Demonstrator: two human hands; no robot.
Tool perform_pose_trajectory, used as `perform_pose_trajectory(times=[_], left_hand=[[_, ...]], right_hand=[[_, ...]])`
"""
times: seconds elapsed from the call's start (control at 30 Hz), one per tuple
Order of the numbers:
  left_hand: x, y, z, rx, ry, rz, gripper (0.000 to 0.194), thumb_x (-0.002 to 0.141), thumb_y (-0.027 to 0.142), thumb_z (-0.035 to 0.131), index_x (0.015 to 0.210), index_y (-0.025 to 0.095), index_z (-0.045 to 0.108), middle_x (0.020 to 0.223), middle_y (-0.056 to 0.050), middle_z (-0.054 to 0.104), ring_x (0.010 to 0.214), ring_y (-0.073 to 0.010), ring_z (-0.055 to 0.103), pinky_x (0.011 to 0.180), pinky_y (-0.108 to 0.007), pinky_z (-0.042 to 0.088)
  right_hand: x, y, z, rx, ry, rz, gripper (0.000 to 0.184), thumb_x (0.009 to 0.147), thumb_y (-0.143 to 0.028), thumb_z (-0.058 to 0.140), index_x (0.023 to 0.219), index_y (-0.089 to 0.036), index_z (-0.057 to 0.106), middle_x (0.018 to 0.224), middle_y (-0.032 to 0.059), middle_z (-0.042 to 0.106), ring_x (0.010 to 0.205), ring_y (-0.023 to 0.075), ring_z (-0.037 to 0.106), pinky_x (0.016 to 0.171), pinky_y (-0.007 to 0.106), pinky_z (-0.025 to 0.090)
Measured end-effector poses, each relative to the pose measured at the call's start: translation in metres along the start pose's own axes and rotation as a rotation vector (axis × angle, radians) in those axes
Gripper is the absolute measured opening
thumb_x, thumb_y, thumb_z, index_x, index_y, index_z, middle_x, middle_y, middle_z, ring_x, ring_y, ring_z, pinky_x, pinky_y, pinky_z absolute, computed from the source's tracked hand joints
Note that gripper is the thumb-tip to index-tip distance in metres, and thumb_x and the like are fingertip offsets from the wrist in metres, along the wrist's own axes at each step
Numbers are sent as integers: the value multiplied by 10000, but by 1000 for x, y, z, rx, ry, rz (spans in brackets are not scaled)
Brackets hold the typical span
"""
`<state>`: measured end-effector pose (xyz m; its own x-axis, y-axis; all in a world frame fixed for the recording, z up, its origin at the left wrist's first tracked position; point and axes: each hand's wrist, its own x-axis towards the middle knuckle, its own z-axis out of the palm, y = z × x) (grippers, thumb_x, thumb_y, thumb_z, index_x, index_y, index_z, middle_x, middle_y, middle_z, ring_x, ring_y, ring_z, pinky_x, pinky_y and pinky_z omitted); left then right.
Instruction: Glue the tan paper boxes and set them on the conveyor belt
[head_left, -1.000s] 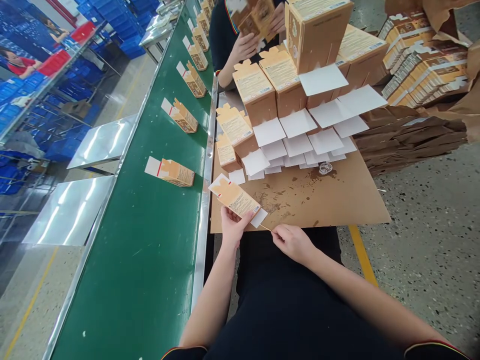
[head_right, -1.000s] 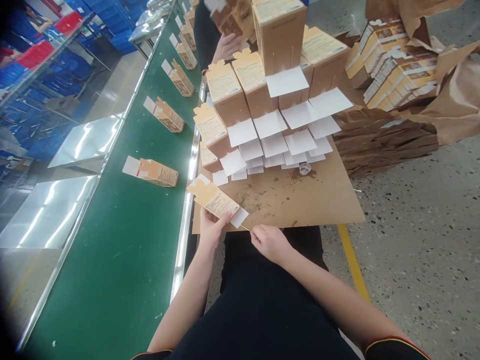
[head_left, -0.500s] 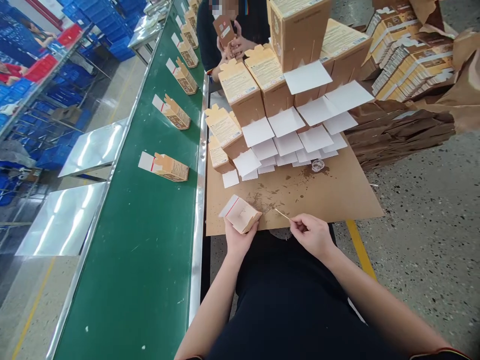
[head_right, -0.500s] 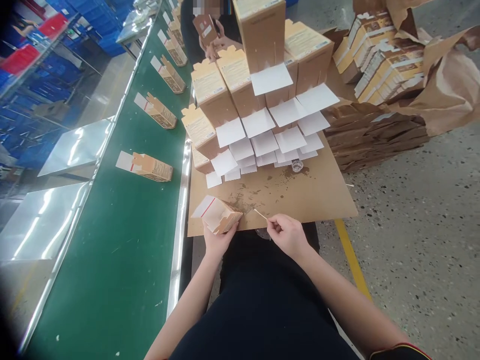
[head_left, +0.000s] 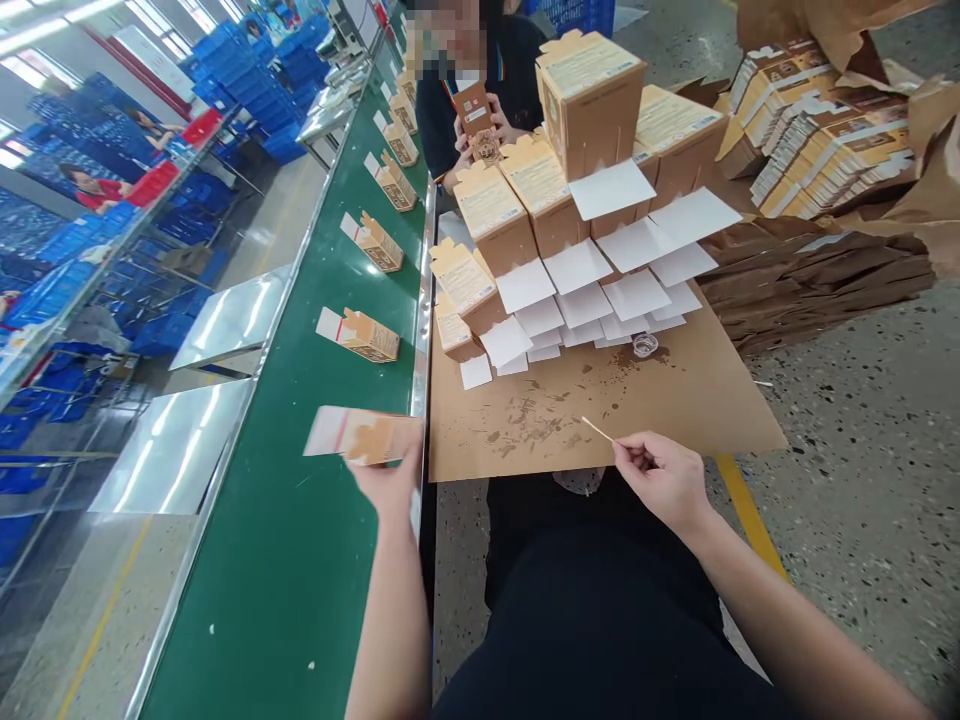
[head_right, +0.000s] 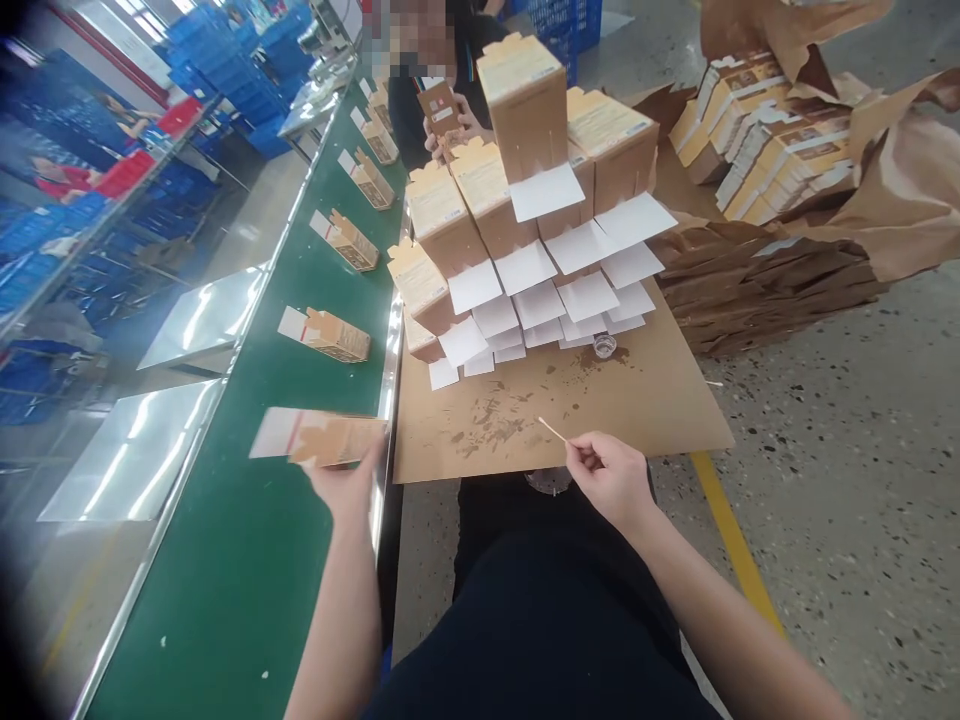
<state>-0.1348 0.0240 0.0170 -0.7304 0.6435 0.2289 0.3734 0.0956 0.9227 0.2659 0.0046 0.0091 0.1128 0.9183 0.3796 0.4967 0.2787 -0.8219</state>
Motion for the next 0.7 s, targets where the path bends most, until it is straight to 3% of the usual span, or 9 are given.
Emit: perform_pose_trajectory(times=[0.1,0.17,0.27,0.33,0.4,0.43,0.5,0.6,0.7], left_hand=[[48,-11,-31,50,80,-59,923,550,387,1082,1247,253,491,1371,-120,706,1361,-398,705,1198,-696,548],[59,-18,-45,119,54,-167,886,534,338,1078,1184,247,483,1276,-95,707,1320,-390,718,1205,-701,534],[48,-24,-57,214,103,-211,938,529,296,1065,1261,247,480,1359,-121,653,1401,-377,661,1270,-639,481],[31,-20,-58,245,271,-91,920,590,332,1028,1324,257,479,1448,-140,582,1451,-361,605,1275,-604,471],[17,-7,-50,185,374,91,780,694,388,953,1318,263,504,1424,-126,557,1408,-330,606,1228,-574,507],[12,4,-40,115,357,161,694,737,409,913,1294,261,527,1367,-109,571,1356,-310,626,1195,-552,529],[10,34,-7,-72,189,191,549,810,465,840,1249,255,585,1250,-81,608,1258,-276,660,1136,-501,558],[29,86,65,-310,-145,-23,485,902,578,742,1256,251,684,1265,-107,672,1253,-273,683,1100,-449,568],[60,124,137,-279,-362,-218,526,908,688,739,1180,238,749,1271,-147,726,1307,-331,681,1098,-483,577]], right_hand=[[10,4,0,9,17,-1,200,992,-273,707,799,-245,752,681,9,740,524,147,651,541,266,567],[16,5,1,23,12,-11,210,994,-295,715,795,-243,752,676,13,744,526,154,664,540,270,575],[22,5,-3,36,20,-2,222,999,-343,733,800,-245,757,673,16,747,532,164,679,550,280,599],[23,6,-10,19,44,16,222,997,-359,739,805,-249,761,672,15,747,533,166,681,554,282,608],[23,8,-17,-13,70,31,213,992,-350,737,805,-251,761,656,7,735,524,162,676,549,278,605],[23,9,-20,-26,79,36,206,989,-343,734,807,-250,762,648,3,730,519,159,674,544,275,602],[24,11,-23,-38,95,40,202,987,-346,731,813,-249,765,640,0,724,512,157,670,530,272,594],[27,9,-20,-26,103,36,236,993,-392,736,809,-247,768,646,8,728,517,163,673,531,279,596],[28,5,-16,-1,115,33,262,992,-428,753,805,-246,771,656,15,732,526,167,677,549,288,607]])
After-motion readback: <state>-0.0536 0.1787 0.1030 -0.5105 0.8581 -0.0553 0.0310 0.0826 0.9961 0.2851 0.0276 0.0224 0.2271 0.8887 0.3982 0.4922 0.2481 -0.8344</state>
